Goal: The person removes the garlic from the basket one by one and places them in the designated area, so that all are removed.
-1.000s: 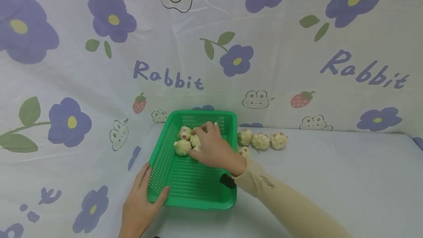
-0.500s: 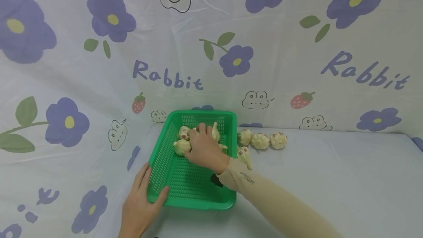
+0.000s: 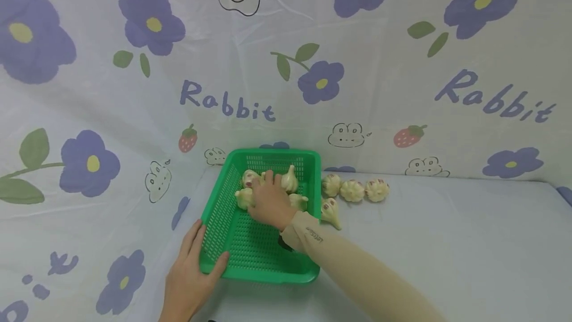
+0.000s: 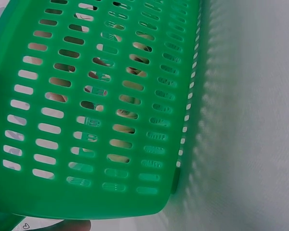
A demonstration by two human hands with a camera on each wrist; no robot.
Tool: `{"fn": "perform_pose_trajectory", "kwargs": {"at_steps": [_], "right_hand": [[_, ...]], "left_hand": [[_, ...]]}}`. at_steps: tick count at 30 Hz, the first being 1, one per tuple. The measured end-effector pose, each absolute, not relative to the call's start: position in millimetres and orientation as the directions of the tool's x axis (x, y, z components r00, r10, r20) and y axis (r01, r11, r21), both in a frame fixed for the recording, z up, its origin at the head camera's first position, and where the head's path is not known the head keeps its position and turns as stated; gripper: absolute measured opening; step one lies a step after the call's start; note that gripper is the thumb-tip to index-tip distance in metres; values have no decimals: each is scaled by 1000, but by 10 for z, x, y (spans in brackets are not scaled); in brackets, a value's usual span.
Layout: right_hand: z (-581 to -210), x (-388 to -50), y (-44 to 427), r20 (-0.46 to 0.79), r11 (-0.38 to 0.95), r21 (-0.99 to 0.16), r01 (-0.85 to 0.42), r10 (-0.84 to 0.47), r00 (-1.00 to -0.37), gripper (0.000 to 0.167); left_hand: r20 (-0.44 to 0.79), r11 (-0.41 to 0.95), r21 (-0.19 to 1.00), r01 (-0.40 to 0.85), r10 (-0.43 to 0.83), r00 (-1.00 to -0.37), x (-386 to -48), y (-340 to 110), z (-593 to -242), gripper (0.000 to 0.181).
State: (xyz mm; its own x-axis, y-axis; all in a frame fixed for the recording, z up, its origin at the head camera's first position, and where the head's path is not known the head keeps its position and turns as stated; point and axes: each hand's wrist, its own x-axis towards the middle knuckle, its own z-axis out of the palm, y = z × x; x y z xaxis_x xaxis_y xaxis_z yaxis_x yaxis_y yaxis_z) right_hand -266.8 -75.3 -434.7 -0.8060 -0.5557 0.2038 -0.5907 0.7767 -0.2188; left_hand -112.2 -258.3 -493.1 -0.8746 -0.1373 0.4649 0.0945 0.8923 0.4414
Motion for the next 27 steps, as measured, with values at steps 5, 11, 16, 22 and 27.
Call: {"fn": "perform_pose_trajectory", "kwargs": {"at_steps": [5,11,16,22,27], "right_hand": [[-4350,-2688,-813,153,810,-220,-544,-522,-839,47],[-4410,-2721,-826,41,830,-280,-483,-493,-869,63],[-4496,-2784,-840,-51,844,-324,-428,-467,-883,68],[-4556,-2806,-822,-69,836,-365,-410,-463,-884,62],[-4571,-2794,-818,-58,829,-364,-425,-475,-878,56]], "left_hand": [[459,890,448,90,-142,-877,-1098,-2577,-4914,78],[456,890,448,86,-144,-878,-1096,-2573,-4923,78],[454,888,452,86,-146,-879,-1102,-2585,-4942,78],[476,889,445,110,-131,-870,-1117,-2593,-4939,78],[483,890,442,116,-127,-866,-1106,-2592,-4931,77]]}}
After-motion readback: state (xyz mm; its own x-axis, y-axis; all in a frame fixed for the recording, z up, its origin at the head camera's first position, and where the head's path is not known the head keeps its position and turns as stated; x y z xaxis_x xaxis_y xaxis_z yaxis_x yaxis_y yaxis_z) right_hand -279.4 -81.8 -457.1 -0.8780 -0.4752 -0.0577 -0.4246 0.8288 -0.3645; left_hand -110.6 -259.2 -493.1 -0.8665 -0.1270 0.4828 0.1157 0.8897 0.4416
